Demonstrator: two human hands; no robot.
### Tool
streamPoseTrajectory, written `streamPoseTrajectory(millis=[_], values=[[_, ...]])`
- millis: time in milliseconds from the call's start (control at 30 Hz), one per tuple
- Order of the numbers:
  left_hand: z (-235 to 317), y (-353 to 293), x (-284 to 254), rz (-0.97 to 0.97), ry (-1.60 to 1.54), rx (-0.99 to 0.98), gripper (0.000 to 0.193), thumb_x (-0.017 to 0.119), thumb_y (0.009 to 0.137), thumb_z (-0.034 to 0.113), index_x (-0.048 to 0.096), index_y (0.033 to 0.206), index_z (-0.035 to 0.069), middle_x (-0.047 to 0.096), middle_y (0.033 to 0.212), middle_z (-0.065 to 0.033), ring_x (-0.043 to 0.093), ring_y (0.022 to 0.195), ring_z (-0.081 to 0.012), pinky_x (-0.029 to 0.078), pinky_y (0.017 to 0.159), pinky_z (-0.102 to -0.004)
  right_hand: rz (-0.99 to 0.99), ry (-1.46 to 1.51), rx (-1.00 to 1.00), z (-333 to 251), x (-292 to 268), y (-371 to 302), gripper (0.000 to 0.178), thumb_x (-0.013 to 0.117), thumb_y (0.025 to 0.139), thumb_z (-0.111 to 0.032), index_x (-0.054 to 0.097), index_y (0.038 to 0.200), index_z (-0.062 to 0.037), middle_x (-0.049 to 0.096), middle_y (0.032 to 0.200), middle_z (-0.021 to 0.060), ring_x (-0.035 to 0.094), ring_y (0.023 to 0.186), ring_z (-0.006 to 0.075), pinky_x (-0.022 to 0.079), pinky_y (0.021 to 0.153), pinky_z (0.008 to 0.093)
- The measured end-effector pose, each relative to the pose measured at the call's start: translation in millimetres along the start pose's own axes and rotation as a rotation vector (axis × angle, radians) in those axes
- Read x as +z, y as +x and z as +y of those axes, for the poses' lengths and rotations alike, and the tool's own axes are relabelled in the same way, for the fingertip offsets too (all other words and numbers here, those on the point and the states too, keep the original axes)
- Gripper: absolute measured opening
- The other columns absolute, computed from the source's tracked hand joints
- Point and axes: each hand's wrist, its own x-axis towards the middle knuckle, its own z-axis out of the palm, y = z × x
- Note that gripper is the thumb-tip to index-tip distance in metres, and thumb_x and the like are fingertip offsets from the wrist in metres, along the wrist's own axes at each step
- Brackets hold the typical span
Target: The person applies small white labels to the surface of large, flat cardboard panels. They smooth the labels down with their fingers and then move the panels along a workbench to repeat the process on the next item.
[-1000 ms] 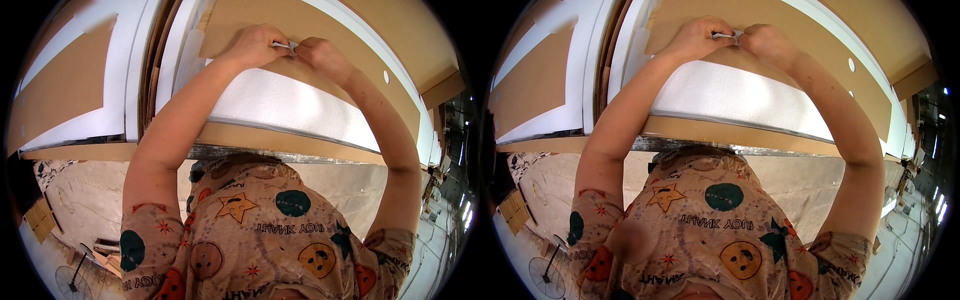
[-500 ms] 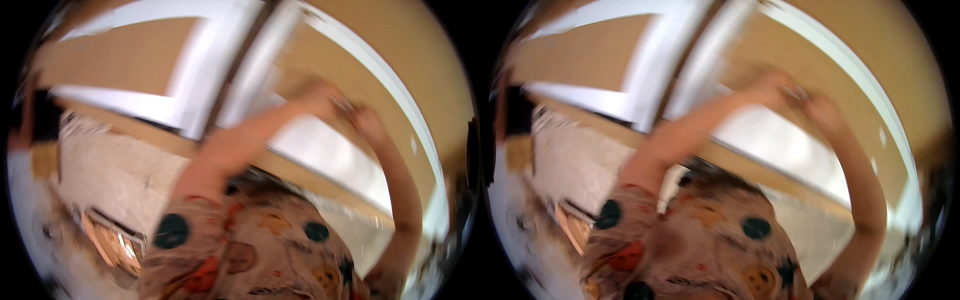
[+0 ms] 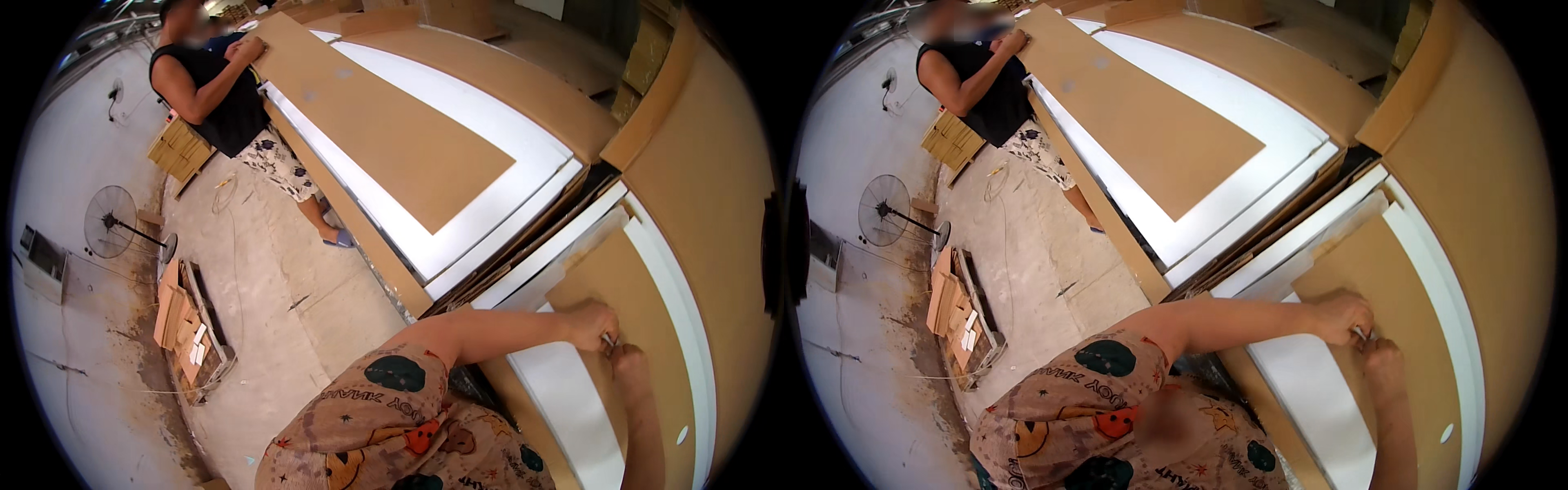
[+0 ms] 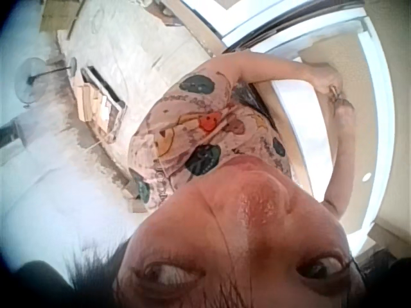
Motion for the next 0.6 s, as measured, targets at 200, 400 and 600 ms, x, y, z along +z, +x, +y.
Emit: streamPoseTrajectory(millis=[200, 400, 600], values=[[2.7, 1.4, 0.5, 0.006, -0.019, 0.007, 0.015, 0.074, 0.059, 0.007, 0.067, 0.072, 0.003, 0.064, 0.078, -0.0095, 0.061, 0.081, -0.0285, 0.048, 0.069, -0.0382, 0.123, -0.063, 0.057, -19.2, -2.2, 1.6, 0.011, 0.064, 0.074, -0.003, 0.055, 0.070, 0.0012, 0.055, 0.065, 0.0179, 0.058, 0.062, 0.0340, 0.048, 0.054, 0.0432], [13.3, 1.6, -8.6, -0.125, -0.089, -0.174, 0.027, 0.079, 0.058, 0.018, 0.069, 0.079, 0.005, 0.065, 0.084, -0.0100, 0.060, 0.090, -0.0290, 0.048, 0.077, -0.0383, 0.133, 0.405, 0.353, -35.0, -48.6, -1.5, 0.021, 0.071, 0.073, -0.010, 0.060, 0.085, 0.0032, 0.057, 0.070, 0.0165, 0.057, 0.067, 0.0344, 0.048, 0.059, 0.0410], [4.5, 5.4, -13.0, -0.060, 0.022, 0.019, 0.030, 0.078, 0.060, 0.014, 0.070, 0.087, 0.005, 0.061, 0.109, -0.0165, 0.048, 0.113, -0.0350, 0.041, 0.095, -0.0424, 0.189, 0.535, 0.300, -36.1, -49.2, -8.5, 0.027, 0.073, 0.070, -0.009, 0.060, 0.090, 0.0051, 0.061, 0.092, 0.0209, 0.059, 0.084, 0.0370, 0.050, 0.073, 0.0419]])
